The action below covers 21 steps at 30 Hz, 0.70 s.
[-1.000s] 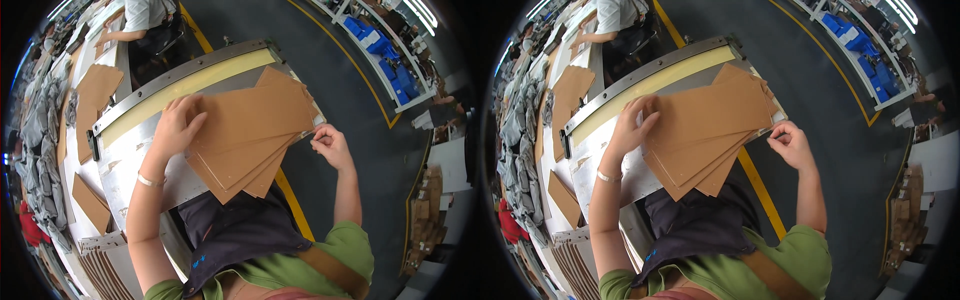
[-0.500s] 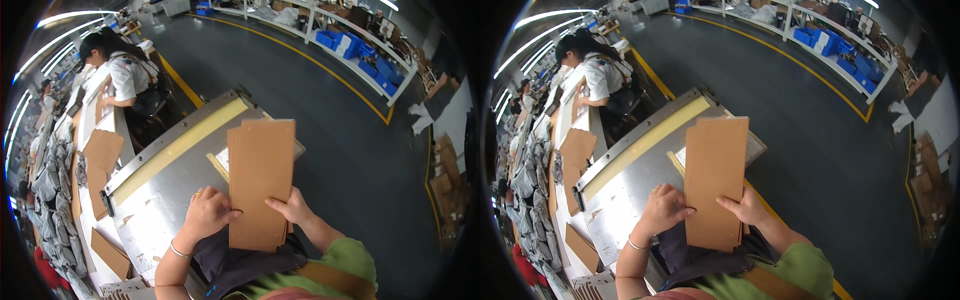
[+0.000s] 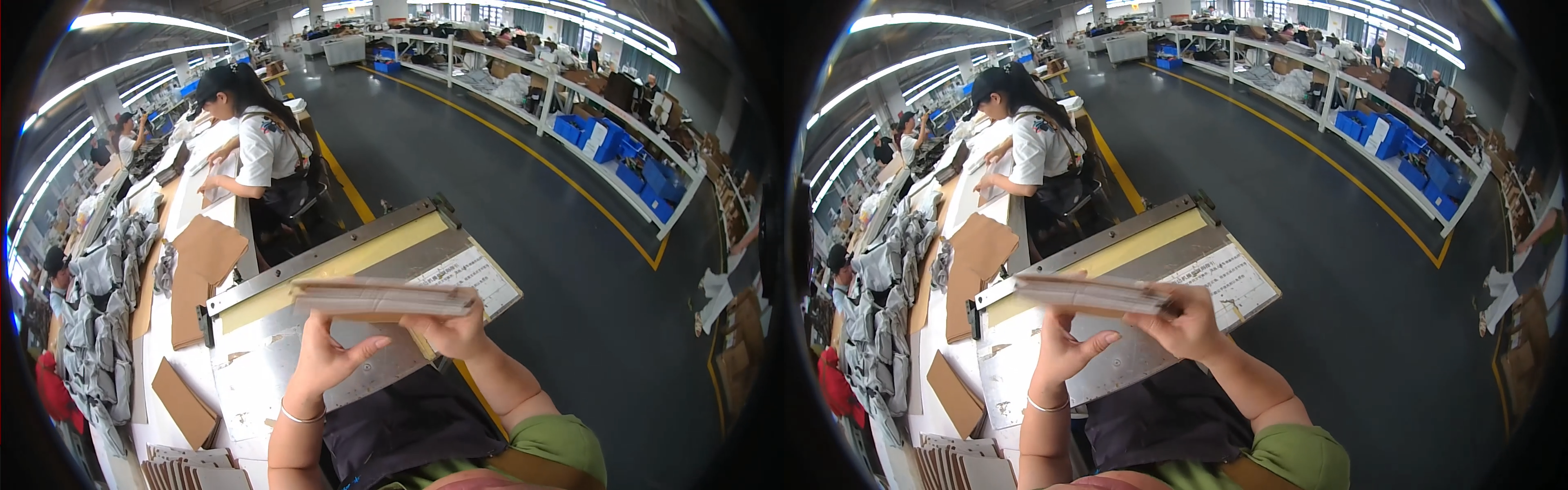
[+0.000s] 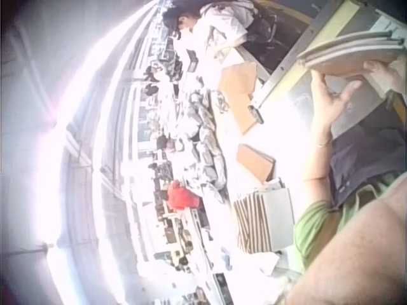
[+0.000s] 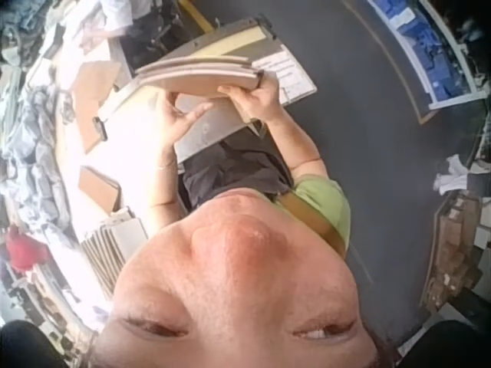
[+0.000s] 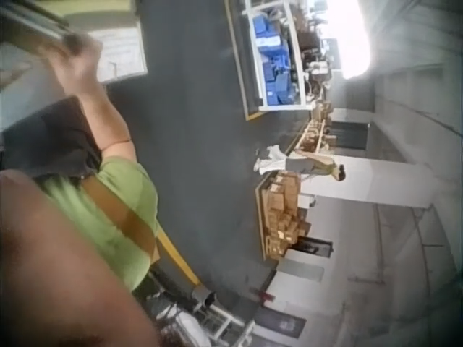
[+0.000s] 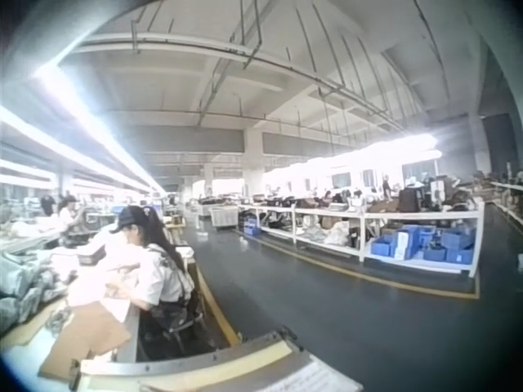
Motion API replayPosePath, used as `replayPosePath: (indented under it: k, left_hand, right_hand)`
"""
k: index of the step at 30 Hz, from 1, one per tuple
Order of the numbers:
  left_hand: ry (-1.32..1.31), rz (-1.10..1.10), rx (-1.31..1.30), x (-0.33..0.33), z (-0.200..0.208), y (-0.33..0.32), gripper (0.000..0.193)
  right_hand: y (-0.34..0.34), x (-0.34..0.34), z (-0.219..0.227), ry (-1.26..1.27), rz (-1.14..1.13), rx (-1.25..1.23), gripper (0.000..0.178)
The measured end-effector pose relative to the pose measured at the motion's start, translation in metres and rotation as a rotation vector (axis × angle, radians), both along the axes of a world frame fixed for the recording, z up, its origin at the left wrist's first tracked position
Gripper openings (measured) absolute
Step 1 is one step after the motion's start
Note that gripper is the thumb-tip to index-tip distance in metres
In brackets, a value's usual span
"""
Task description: Applying adhesive to leather edges and joining the pieces together using a workshop fixture.
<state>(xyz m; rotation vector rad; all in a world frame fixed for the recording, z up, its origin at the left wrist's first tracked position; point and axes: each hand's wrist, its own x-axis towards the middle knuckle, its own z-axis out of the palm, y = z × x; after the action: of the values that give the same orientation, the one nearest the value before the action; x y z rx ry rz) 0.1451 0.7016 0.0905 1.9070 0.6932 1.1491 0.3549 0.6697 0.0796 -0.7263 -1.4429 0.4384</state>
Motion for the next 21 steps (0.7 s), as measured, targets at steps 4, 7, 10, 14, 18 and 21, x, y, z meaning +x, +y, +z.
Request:
replayPosePath:
  k: [4, 7, 10, 14, 18, 21]
  left_hand:
    - [-0.247, 0.428, 0.106, -0.015, -0.021, 0.016, 0.093]
    - [-0.641, 0.299, -0.159, -0.018, -0.034, 0.006, 0.085]
    - [-0.841, 0.231, -0.281, -0.024, -0.043, 0.005, 0.072]
    - [-0.734, 0.376, -0.017, -0.089, -0.041, 0.004, 0.052]
    - [-0.467, 0.439, -0.159, -0.11, -0.035, -0.019, 0.083]
    - [-0.317, 0.432, -0.239, -0.091, -0.051, -0.033, 0.092]
  right_hand:
    - [0.011, 0.002, 0.01, 0.57, 0.104, 0.084, 0.021]
    - [0.018, -0.029, 0.002, 1.09, 0.428, -0.034, 0.032]
    - [0.023, -0.027, -0.011, 0.998, 0.359, -0.057, 0.035]
    - [0.027, 0.026, 0.0, 0.71, 0.404, -0.145, 0.043]
    - [0.029, 0.058, -0.028, 0.069, 0.345, -0.354, 0.052]
    - [0.024, 0.049, -0.054, -0.151, 0.263, -0.511, 0.053]
